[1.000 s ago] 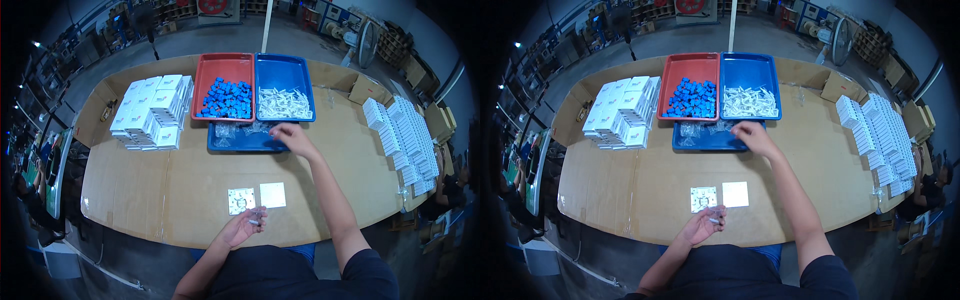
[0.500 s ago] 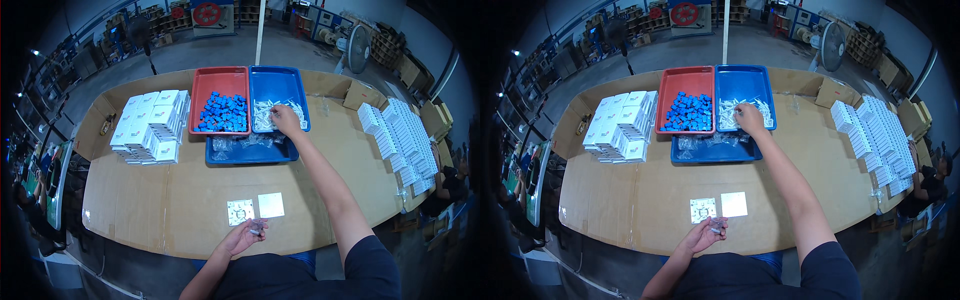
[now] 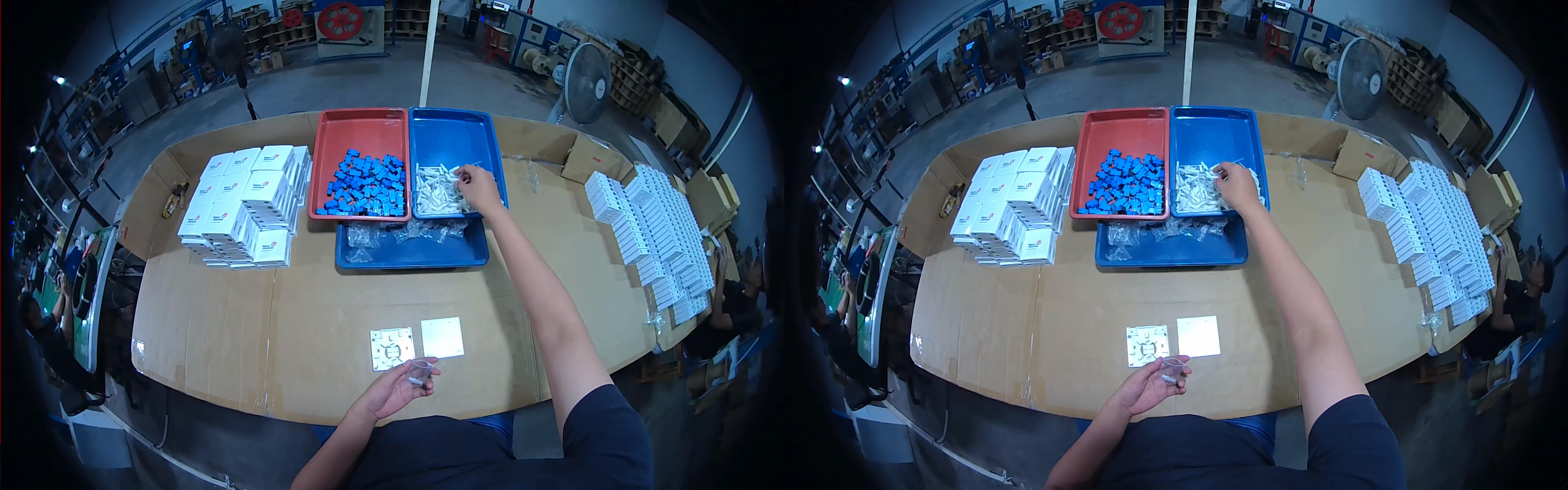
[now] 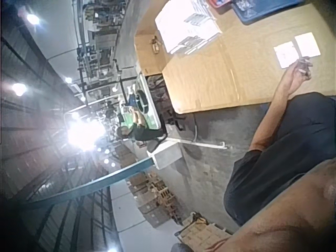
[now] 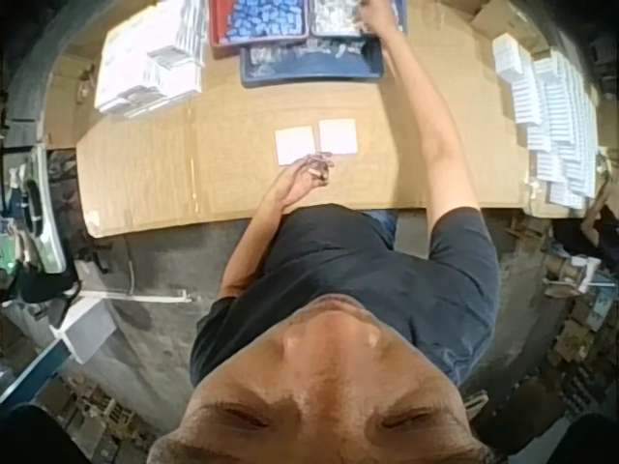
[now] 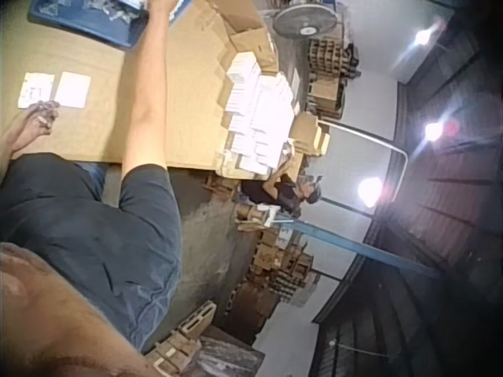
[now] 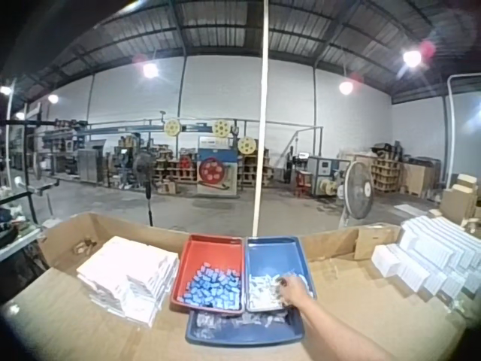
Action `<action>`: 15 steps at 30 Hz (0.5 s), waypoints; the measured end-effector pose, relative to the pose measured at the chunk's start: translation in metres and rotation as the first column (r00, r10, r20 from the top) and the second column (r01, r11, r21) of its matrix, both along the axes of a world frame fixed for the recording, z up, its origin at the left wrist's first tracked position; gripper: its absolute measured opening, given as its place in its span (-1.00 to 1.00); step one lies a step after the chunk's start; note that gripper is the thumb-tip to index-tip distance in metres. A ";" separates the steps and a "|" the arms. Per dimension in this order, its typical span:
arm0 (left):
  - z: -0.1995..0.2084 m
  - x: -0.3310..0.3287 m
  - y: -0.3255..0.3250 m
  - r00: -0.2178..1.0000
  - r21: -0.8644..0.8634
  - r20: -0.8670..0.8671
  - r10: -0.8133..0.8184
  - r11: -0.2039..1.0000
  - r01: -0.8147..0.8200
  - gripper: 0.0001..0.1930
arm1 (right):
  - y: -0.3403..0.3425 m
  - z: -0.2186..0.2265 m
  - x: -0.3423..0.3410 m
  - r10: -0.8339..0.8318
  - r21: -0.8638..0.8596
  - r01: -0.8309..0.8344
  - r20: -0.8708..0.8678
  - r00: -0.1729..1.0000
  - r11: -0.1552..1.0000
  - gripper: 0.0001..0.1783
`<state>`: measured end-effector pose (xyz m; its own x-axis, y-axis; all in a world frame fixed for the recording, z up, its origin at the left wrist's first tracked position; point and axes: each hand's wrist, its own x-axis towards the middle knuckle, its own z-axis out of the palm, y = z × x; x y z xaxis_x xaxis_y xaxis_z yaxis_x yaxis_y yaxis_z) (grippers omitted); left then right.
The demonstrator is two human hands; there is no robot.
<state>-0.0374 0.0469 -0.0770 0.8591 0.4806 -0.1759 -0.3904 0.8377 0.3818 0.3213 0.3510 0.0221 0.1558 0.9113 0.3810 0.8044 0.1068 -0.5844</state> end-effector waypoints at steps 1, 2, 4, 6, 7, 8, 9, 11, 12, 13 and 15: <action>0.000 0.001 0.001 1.000 0.001 0.004 -0.003 1.000 0.003 -0.41 | 0.002 0.000 0.005 -0.003 0.001 0.003 0.004 1.000 1.000 -0.71; 0.000 0.001 0.001 1.000 -0.015 0.017 -0.006 1.000 0.006 -0.41 | 0.003 0.000 0.008 -0.031 0.005 0.031 -0.035 0.999 0.999 -0.71; -0.001 0.001 0.001 0.999 -0.032 0.033 -0.011 0.999 0.012 -0.41 | 0.006 0.000 0.014 -0.062 0.008 0.062 -0.072 0.995 0.998 -0.71; -0.003 -0.001 0.001 1.000 -0.037 0.005 0.006 0.999 -0.005 -0.38 | 0.005 0.003 0.012 -0.070 0.006 0.072 -0.125 0.990 0.997 -0.74; -0.003 -0.002 0.000 1.000 -0.039 0.004 0.007 0.999 -0.007 -0.38 | 0.004 0.004 0.010 -0.069 0.004 0.070 -0.126 0.990 0.998 -0.74; -0.003 -0.002 0.001 1.000 -0.042 0.006 0.009 0.999 -0.009 -0.38 | 0.005 0.003 0.011 -0.062 0.000 0.063 -0.158 0.985 0.998 -0.74; -0.003 -0.002 0.001 1.000 -0.043 0.009 0.012 0.999 -0.012 -0.38 | 0.006 0.003 0.013 -0.055 -0.003 0.055 -0.190 0.980 0.998 -0.75; -0.002 0.000 0.003 1.000 -0.035 0.015 0.005 0.999 -0.004 -0.38 | 0.013 -0.004 0.022 -0.047 0.020 0.052 -0.192 0.980 0.998 -0.75; -0.002 0.001 0.004 1.000 -0.030 0.021 0.000 1.000 0.001 -0.38 | 0.016 -0.009 0.028 -0.039 0.040 0.047 -0.194 0.980 0.998 -0.74; -0.002 0.002 0.006 1.000 -0.025 0.022 -0.004 1.000 0.005 -0.38 | 0.020 -0.013 0.034 -0.042 0.045 0.051 -0.193 0.980 0.998 -0.74; -0.003 0.002 0.006 1.000 -0.034 0.015 -0.001 0.999 0.002 -0.38 | 0.022 -0.016 0.037 -0.013 0.048 0.027 -0.274 0.962 0.998 -0.72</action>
<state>-0.0354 0.0531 -0.0798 0.8626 0.4731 -0.1793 -0.3946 0.8509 0.3468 0.3581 0.3727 0.0063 0.2787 0.8876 0.3668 0.6167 0.1274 -0.7768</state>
